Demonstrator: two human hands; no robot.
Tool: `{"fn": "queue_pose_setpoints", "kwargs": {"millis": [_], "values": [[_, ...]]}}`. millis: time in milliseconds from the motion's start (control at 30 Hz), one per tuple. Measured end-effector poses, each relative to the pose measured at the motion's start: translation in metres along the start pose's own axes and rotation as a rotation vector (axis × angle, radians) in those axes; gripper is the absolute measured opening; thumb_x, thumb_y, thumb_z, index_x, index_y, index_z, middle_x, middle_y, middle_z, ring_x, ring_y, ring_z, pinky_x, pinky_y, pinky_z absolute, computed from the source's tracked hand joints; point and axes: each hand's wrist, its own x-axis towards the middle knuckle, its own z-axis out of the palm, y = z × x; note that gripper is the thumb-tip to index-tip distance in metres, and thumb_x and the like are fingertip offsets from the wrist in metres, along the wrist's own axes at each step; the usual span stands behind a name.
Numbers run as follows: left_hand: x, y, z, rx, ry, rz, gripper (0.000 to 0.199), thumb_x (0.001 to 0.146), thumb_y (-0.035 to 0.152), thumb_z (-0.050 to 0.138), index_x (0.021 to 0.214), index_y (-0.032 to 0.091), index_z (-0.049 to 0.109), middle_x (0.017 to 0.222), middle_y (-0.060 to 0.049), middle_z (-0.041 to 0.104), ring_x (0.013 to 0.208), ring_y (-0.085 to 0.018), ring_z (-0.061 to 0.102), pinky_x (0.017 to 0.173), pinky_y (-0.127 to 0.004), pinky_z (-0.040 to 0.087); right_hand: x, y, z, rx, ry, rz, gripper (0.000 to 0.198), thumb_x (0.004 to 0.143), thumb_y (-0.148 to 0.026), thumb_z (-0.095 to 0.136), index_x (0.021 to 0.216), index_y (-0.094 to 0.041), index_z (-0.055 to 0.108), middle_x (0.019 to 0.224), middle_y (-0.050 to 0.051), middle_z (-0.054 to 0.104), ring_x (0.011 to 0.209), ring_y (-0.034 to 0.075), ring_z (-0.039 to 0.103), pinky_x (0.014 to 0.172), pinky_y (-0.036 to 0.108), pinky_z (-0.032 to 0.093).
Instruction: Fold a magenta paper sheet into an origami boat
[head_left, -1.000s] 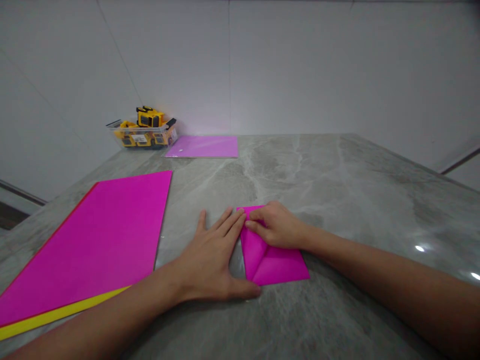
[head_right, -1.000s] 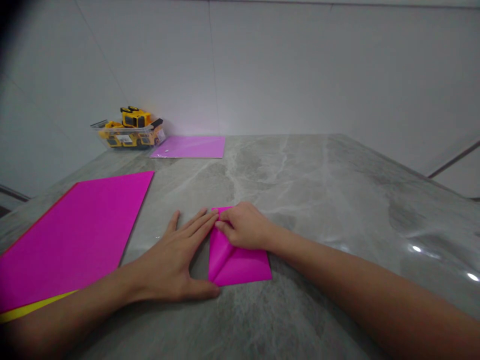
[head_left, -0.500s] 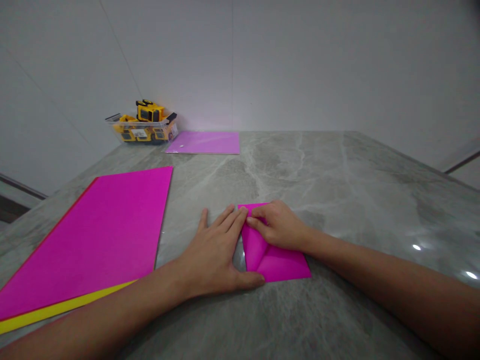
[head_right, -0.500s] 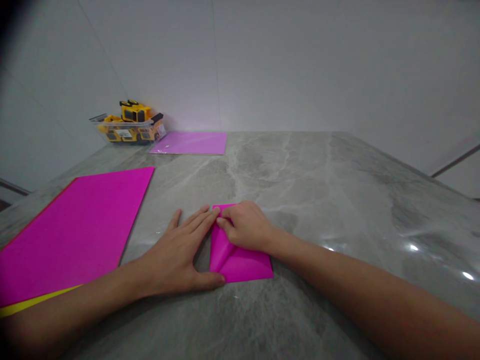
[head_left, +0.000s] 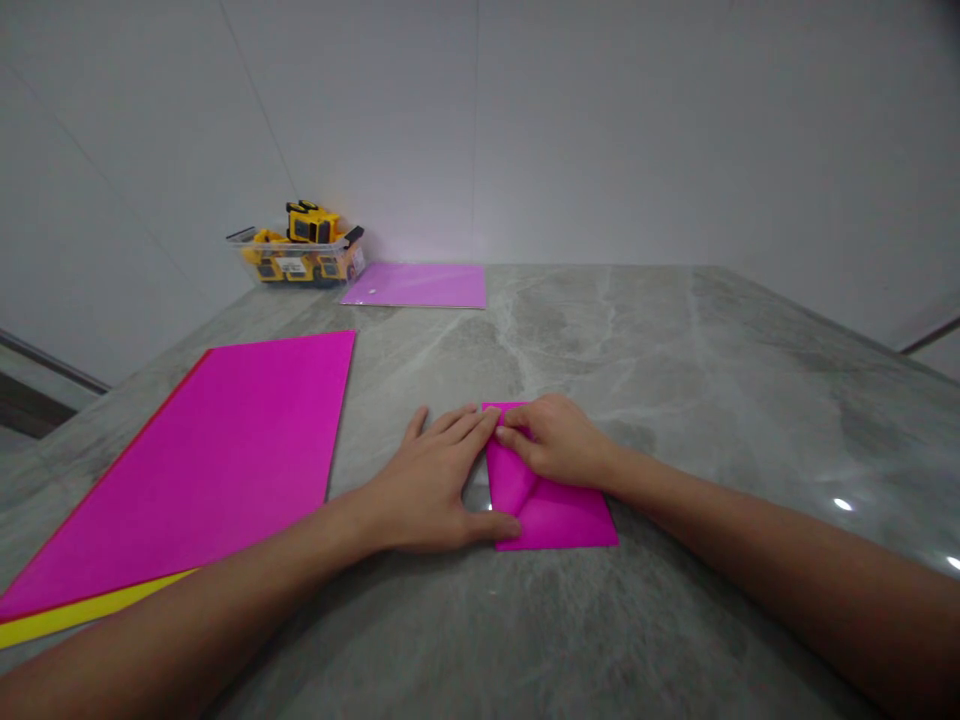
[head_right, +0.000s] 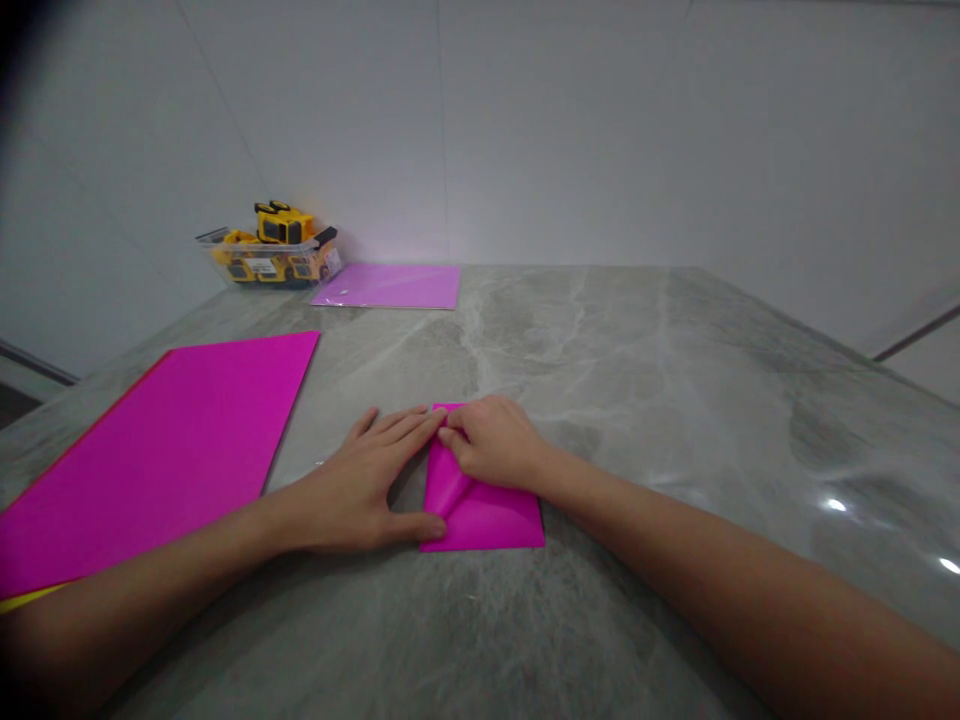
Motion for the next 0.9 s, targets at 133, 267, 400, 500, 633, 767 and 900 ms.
{"fn": "queue_pose_setpoints", "kwargs": {"millis": [133,267,400,500,633,767,900], "values": [[-0.0005,-0.0008,0.0018,0.008,-0.005,-0.010,0.106,0.070,0.078,0.055,0.152,0.019,0.022,0.156,-0.017,0.029,0.143,-0.037,0.025,0.113,-0.065,0.011,-0.0010,-0.0006,0.0015,-0.002,0.006,0.027,0.027,0.091,-0.026,0.051,0.078,-0.018,0.073,0.070,0.004,0.071,0.059,0.013,0.055,0.057,0.027,0.027],[0.0000,-0.0008,0.0011,0.016,-0.021,-0.016,0.109,0.069,0.079,0.055,0.152,0.017,0.021,0.156,-0.018,0.028,0.143,-0.037,0.024,0.114,-0.065,0.010,-0.0021,-0.0014,0.0018,0.000,0.012,0.059,0.027,0.092,-0.027,0.051,0.079,-0.019,0.073,0.072,0.004,0.072,0.061,0.014,0.057,0.058,0.027,0.028],[-0.0002,-0.0014,0.0008,0.013,-0.020,-0.014,0.107,0.070,0.078,0.055,0.152,0.017,0.022,0.156,-0.018,0.027,0.143,-0.037,0.024,0.113,-0.065,0.011,-0.0021,-0.0030,0.0002,0.002,-0.020,0.073,0.026,0.092,-0.027,0.051,0.085,-0.019,0.074,0.080,0.005,0.074,0.067,0.015,0.061,0.060,0.028,0.030],[-0.0008,-0.0024,0.0006,0.011,-0.016,0.001,0.106,0.071,0.077,0.054,0.152,0.017,0.021,0.157,-0.018,0.027,0.143,-0.037,0.024,0.113,-0.065,0.011,-0.0013,-0.0044,-0.0008,0.003,-0.024,0.072,0.026,0.093,-0.026,0.049,0.088,-0.019,0.074,0.084,0.006,0.075,0.071,0.016,0.063,0.062,0.028,0.032],[-0.0011,-0.0026,-0.0012,0.014,-0.025,0.007,0.107,0.071,0.078,0.054,0.152,0.016,0.020,0.156,-0.018,0.027,0.143,-0.037,0.024,0.113,-0.065,0.012,-0.0009,-0.0052,-0.0018,-0.010,-0.019,0.076,0.027,0.093,-0.027,0.049,0.084,-0.019,0.074,0.079,0.005,0.074,0.067,0.015,0.062,0.060,0.028,0.031],[-0.0009,-0.0020,-0.0034,0.013,-0.034,0.006,0.110,0.070,0.079,0.053,0.152,0.015,0.019,0.156,-0.019,0.026,0.143,-0.039,0.024,0.113,-0.065,0.011,-0.0009,-0.0047,-0.0030,0.002,-0.030,0.083,0.027,0.093,-0.028,0.050,0.083,-0.019,0.074,0.079,0.005,0.074,0.067,0.015,0.061,0.060,0.027,0.031],[-0.0016,-0.0037,-0.0015,-0.005,-0.033,0.014,0.112,0.068,0.082,0.052,0.153,0.017,0.017,0.157,-0.018,0.025,0.143,-0.038,0.023,0.113,-0.065,0.011,-0.0005,-0.0048,-0.0030,0.006,-0.032,0.078,0.027,0.093,-0.028,0.050,0.083,-0.019,0.074,0.077,0.005,0.073,0.065,0.014,0.059,0.059,0.027,0.029]]}}
